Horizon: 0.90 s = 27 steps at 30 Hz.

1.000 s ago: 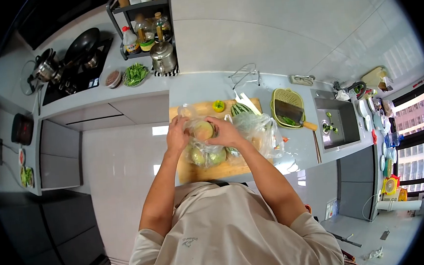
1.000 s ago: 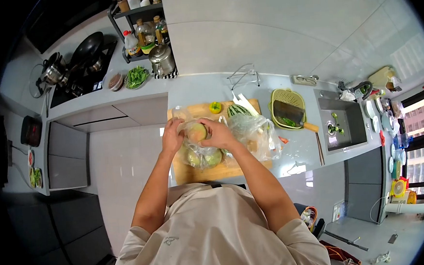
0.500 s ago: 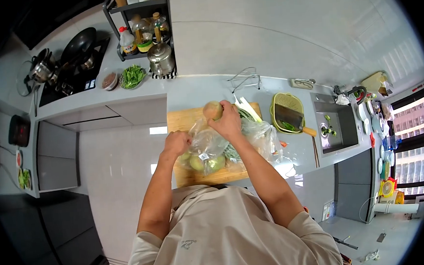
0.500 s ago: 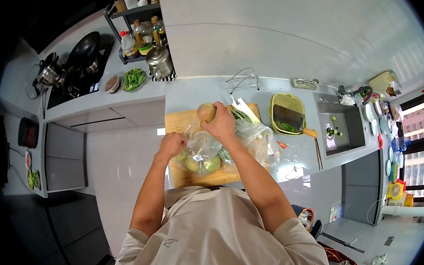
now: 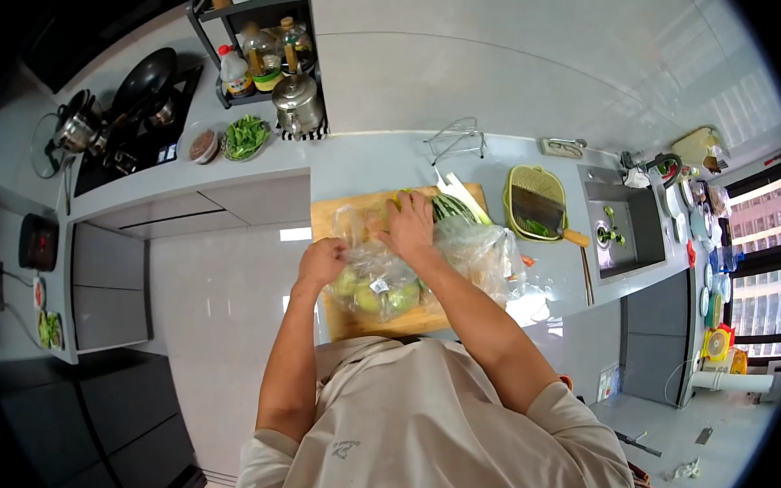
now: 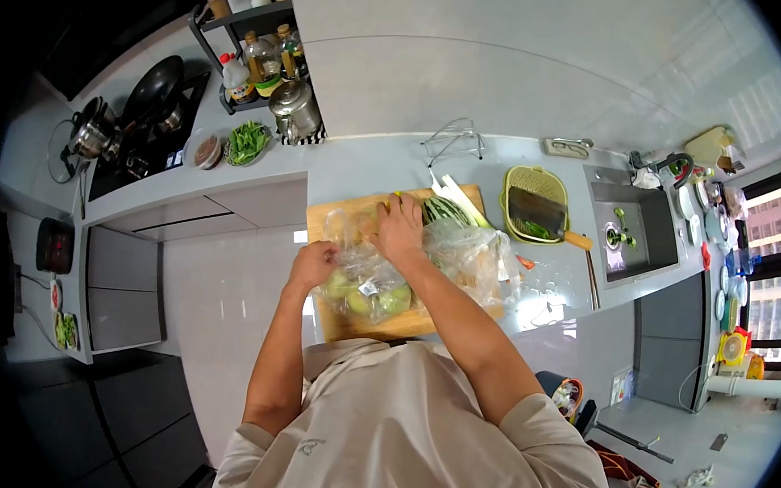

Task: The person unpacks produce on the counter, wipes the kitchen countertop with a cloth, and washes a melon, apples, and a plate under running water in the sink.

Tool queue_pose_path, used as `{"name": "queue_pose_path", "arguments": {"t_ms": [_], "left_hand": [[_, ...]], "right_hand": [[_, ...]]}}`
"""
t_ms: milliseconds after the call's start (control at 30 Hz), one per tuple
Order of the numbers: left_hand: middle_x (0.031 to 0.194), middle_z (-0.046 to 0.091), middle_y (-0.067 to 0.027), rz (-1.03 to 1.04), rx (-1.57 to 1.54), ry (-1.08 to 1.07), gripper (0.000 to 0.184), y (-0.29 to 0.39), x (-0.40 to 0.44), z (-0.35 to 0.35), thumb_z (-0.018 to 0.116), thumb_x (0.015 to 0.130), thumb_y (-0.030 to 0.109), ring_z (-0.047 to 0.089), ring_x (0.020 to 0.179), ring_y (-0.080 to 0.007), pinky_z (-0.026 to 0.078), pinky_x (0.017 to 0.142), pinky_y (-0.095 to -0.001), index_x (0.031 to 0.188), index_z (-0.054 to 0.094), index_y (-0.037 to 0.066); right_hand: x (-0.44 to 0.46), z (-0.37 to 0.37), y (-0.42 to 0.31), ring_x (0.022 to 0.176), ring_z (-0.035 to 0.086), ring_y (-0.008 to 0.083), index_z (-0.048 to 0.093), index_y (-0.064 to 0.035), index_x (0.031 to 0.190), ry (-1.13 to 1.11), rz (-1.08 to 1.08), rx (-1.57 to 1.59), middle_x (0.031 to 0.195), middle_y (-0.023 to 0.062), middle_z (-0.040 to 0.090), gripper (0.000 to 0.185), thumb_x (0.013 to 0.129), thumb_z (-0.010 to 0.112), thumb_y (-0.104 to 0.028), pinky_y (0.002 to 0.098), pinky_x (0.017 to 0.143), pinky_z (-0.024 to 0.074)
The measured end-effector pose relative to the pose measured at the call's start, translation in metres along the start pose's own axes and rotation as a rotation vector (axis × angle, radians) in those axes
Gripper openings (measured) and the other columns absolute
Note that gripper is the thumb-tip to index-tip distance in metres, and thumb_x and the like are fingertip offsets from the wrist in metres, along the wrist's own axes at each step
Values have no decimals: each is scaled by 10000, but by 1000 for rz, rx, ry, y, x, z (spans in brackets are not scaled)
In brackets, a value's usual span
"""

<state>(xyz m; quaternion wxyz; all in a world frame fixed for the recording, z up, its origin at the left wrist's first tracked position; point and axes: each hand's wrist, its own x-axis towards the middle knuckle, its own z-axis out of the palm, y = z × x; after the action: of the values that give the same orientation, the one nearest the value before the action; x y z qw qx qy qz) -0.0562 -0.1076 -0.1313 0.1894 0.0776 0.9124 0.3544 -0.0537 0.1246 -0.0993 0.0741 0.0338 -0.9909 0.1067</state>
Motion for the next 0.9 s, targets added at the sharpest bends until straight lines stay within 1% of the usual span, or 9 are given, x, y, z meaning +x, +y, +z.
{"name": "queue_pose_path", "arguments": {"t_ms": [133,200,267,400,533,667,767,833,900], "left_hand": [[1090,741,-150,230,-156,176,351,0,-11,-2,658,852,50,709,1035,-334,563,908,-417,1179,728,155],[1130,717,-136,212,-299,254,634,5,-16,-9,663,860,-24,695,1091,-279,546,960,-403,1452,569,185],[1128,705,-114,244,-444,264,728,14,-23,-13,681,864,-41,684,1092,-247,537,977,-401,1525,476,183],[1130,668,-57,303,-751,285,913,27,-32,-16,722,875,-77,643,1097,-174,511,1008,-369,1644,286,151],[1148,665,-38,263,-1010,256,737,34,-43,-26,739,903,-34,634,1087,-155,492,1001,-323,1548,417,118],[1103,661,1,269,-1022,426,369,35,-48,-49,720,947,5,602,1021,-98,476,947,-271,1269,567,100],[1039,661,18,321,-899,472,231,42,-57,-75,689,976,5,574,953,-70,475,847,-247,1167,592,90],[1030,664,6,417,-836,473,216,50,-68,-95,687,978,3,584,897,-74,481,793,-239,1148,574,77],[1050,664,-19,357,-753,453,299,61,-84,-116,692,967,-16,615,870,-97,508,791,-253,1192,526,88]], "right_hand": [[-8,-16,10,1266,499,327,689,-36,1271,59,41,40,1277,114,650,655,804,813,-478,469,1037,394],[-21,-44,22,1235,522,319,690,-47,1287,-53,63,-23,1207,112,672,638,825,790,-476,469,1031,401],[-36,-67,28,1203,545,311,691,-58,1303,-163,89,-85,1138,110,694,622,846,767,-473,469,1025,408],[-56,-76,45,1164,570,316,708,-95,1149,-253,40,-18,1073,109,695,367,907,730,-370,468,994,431],[-62,-82,56,1043,621,340,633,-84,983,-20,5,342,1022,121,689,238,976,678,-317,469,897,483],[-68,-126,48,908,649,377,593,-71,968,-163,222,424,955,154,679,295,1003,657,-357,469,784,507],[-75,-164,51,791,645,338,602,-70,993,-293,239,480,864,137,648,303,994,692,-359,435,701,503],[-80,-190,50,760,599,195,630,-70,1054,-315,182,597,836,57,604,259,941,769,-256,358,691,485],[-80,-195,57,763,563,139,644,-64,1094,-291,143,742,842,15,579,244,920,777,-173,315,683,472]]}}
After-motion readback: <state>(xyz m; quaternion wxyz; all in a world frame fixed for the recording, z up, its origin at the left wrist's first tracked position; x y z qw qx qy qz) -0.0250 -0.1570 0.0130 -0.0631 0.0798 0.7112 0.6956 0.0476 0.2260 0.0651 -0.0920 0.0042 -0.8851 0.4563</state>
